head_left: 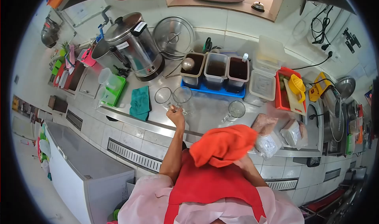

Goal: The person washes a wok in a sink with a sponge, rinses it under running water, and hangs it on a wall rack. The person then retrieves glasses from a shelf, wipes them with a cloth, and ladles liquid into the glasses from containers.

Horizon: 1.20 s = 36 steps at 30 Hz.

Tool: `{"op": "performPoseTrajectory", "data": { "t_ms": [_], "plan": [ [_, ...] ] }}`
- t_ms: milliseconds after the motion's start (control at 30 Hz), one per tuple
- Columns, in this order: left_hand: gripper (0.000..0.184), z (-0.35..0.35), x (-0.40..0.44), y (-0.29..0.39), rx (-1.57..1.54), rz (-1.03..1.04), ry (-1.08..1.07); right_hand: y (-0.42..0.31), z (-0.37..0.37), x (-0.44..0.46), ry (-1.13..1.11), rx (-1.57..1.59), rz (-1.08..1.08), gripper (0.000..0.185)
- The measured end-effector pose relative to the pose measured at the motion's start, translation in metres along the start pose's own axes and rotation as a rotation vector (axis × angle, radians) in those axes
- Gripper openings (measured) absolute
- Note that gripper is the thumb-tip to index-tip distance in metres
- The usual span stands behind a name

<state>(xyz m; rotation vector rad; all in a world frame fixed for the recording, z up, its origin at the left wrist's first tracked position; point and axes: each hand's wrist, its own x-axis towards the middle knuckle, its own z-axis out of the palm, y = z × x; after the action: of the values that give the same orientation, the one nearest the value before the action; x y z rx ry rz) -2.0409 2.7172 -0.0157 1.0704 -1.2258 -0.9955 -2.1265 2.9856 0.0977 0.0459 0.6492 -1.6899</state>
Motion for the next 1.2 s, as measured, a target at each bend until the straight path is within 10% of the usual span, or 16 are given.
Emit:
{"op": "performPoseTrajectory", "data": {
  "t_ms": [200,233,333,467,700,767,900,933,967,1033,1067,1100,1167,1200],
  "plan": [
    [0.007,-0.011,-0.018,0.010,0.234,-0.062,-0.148,-0.061,-0.053,-0.016,0.408,-1.057,-0.705,0.033],
    [0.027,-0.015,-0.025,-0.054,0.453,0.124,0.004,-0.071,-0.052,0.005,0.367,-1.562,-0.656,0.028],
    [0.054,-0.025,-0.060,0.027,0.608,0.248,0.255,-0.049,0.017,0.075,0.362,-2.053,-0.775,0.026],
    [0.047,-0.019,-0.120,0.015,0.331,0.310,-0.588,-0.043,-0.006,0.120,0.627,-2.485,-0.792,0.039],
    [0.048,0.036,-0.142,0.014,0.084,0.297,-0.785,-0.057,-0.018,0.130,0.583,-2.399,-0.895,0.041],
    [0.045,0.047,-0.146,0.021,0.139,0.167,-0.667,-0.063,-0.042,0.131,0.558,-2.184,-1.108,0.045],
    [0.040,0.062,-0.135,0.030,0.070,0.418,-0.406,-0.072,-0.064,0.133,0.896,-1.653,-0.839,0.058],
    [0.039,0.067,-0.133,0.030,-0.002,0.496,-0.362,-0.067,-0.096,0.151,0.859,-1.609,-1.273,0.056],
    [0.034,0.065,-0.133,0.047,0.026,0.264,-0.434,-0.067,-0.086,0.136,1.050,-1.460,-0.695,0.051],
    [0.028,0.064,-0.124,0.018,0.042,0.362,-0.585,-0.048,-0.118,0.153,0.942,-0.784,-0.930,0.044],
    [0.023,0.058,-0.113,0.026,0.151,0.369,-0.705,-0.049,-0.133,0.158,0.548,0.160,-0.837,0.030],
    [0.019,0.054,-0.110,0.045,0.092,0.296,-0.671,-0.043,-0.171,0.170,0.399,0.223,-0.741,0.031],
    [0.020,0.060,-0.089,0.025,-0.070,0.210,-0.546,-0.078,-0.098,0.099,0.681,-1.072,-0.525,0.032],
    [0.024,0.058,-0.084,0.026,-0.058,0.099,-0.636,-0.068,-0.100,0.098,0.511,-1.135,-0.651,0.037]
  ]
}}
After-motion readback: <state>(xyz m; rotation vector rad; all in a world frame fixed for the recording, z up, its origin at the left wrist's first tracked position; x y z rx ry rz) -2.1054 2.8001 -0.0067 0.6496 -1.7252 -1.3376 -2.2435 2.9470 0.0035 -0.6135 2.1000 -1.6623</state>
